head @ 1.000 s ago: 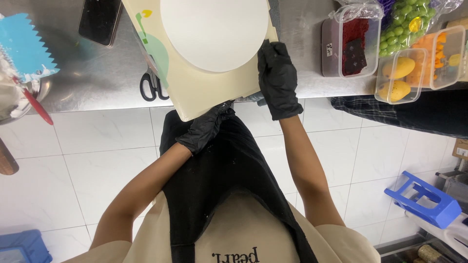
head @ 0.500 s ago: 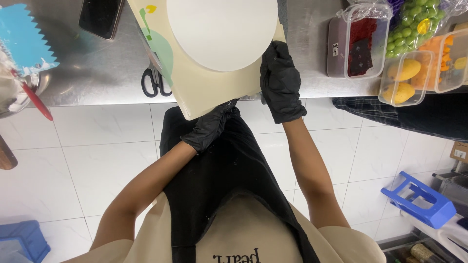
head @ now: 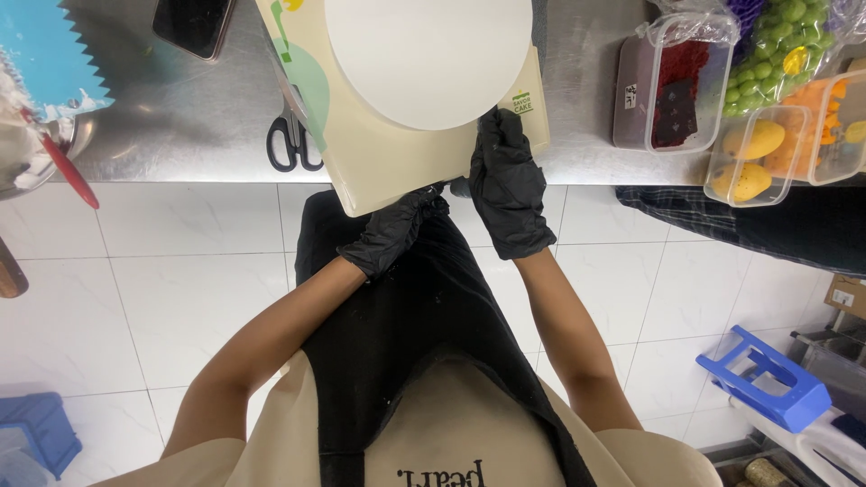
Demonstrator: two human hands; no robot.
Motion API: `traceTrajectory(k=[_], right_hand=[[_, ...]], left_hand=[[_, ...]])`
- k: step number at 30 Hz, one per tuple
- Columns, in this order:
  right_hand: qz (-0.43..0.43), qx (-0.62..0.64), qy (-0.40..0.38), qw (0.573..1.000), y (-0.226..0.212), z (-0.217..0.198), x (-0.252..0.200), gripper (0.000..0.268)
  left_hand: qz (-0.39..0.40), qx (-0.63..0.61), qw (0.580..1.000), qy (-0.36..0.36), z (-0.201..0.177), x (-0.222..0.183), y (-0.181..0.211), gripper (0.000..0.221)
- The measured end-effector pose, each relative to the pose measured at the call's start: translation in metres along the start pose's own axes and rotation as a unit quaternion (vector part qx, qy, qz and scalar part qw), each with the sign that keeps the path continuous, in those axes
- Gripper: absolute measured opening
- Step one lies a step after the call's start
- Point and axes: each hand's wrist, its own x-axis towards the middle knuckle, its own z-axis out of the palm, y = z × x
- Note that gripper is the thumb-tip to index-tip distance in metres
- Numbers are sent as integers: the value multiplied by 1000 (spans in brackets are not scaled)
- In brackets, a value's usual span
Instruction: Cleaning a cake scraper and wiping down a cake base to remove frosting residue.
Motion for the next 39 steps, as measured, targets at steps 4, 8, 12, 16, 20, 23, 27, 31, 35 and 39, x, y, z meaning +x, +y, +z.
traceTrajectory(k=[4, 8, 12, 16, 20, 23, 27, 31, 35, 39], right_hand=[[33, 29, -41, 998, -11, 5, -10, 59], [17, 38, -63, 997, -30, 3, -19, 62], [18, 38, -149, 988, -62, -3, -16, 66], [-7, 27, -181, 983, -76, -8, -17, 64], [-32, 114, -120, 986, -36, -23, -3, 53], [6, 88, -46, 995, -6, -24, 8, 42], [-18, 43, -29, 999, 13, -28, 17, 38], [53, 94, -51, 993, 27, -26, 34, 27], [-43, -11, 0, 999, 39, -15, 35, 37], [-80, -11, 53, 995, 60, -1, 44, 34]], left_hand=[[8, 45, 999, -4, -19, 15, -28, 29], [43, 75, 996, 6, -49, 34, -69, 30], [89, 128, 988, 7, -63, 37, -85, 29], [111, 195, 974, 12, -101, 65, -136, 30], [133, 360, 920, -78, -68, 28, -64, 34], [87, 352, 922, -135, -60, 0, -24, 43], [26, 110, 987, -116, -60, -24, 8, 43], [1, -142, 986, -91, -58, -21, 8, 31], [-5, -109, 993, -42, -48, -19, 15, 23], [17, -89, 995, -46, -64, -14, -4, 19]])
